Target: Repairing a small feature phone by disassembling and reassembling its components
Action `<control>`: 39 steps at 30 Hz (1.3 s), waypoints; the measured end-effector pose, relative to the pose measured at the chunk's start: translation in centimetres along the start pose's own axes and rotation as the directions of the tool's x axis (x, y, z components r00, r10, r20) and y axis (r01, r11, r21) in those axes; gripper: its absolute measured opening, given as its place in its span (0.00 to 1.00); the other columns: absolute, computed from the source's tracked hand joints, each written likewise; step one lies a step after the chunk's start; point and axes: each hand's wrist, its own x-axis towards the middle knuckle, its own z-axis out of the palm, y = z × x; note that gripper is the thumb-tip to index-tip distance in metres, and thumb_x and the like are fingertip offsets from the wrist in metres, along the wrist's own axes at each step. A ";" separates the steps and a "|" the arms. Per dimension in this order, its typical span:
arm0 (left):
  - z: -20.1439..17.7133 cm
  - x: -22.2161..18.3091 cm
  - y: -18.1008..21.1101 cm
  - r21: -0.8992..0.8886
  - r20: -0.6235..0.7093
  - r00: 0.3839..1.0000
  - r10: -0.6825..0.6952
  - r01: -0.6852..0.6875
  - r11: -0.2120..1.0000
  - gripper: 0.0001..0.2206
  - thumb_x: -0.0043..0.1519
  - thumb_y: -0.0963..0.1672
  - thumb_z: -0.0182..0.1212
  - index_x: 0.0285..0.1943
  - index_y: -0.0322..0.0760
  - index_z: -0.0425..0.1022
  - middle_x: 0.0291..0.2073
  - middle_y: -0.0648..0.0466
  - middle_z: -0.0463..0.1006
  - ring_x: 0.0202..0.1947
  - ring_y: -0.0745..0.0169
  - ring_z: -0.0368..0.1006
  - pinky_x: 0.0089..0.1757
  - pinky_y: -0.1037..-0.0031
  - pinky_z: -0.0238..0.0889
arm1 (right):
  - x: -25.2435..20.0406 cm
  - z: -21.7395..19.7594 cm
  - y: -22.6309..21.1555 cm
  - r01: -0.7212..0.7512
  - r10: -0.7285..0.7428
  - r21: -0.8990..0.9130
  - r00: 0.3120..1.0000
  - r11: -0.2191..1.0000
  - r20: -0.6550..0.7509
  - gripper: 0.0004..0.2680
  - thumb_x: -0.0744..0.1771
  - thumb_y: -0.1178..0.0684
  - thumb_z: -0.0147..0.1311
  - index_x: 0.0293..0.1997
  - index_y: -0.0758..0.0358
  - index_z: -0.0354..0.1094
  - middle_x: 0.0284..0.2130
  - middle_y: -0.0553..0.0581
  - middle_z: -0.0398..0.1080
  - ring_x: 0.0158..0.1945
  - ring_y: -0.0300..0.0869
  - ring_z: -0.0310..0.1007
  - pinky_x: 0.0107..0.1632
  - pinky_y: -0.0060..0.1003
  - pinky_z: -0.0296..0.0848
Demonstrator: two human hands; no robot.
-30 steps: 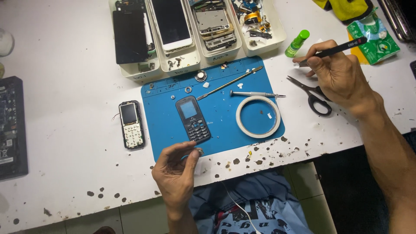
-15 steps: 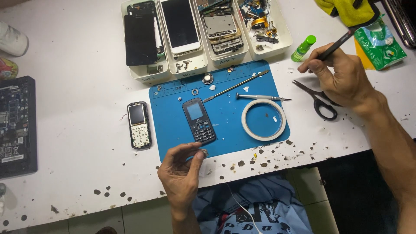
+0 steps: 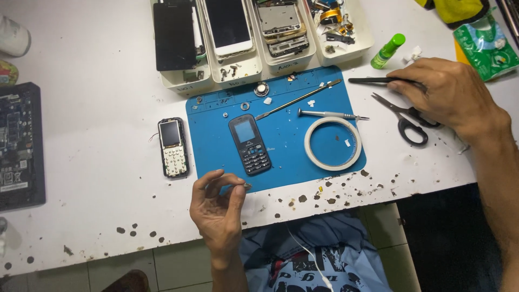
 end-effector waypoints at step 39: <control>1.7 2.1 5.3 -0.003 0.310 0.949 -0.055 0.059 0.998 0.17 0.59 0.40 0.69 0.56 0.37 0.70 0.47 0.47 0.82 0.46 0.56 0.83 0.42 0.73 0.83 | 6.7 -4.5 -18.4 0.901 -0.683 0.075 0.377 0.428 -0.626 0.06 0.69 0.66 0.50 0.47 0.77 0.72 0.37 0.69 0.77 0.37 0.52 0.82 0.40 0.42 0.85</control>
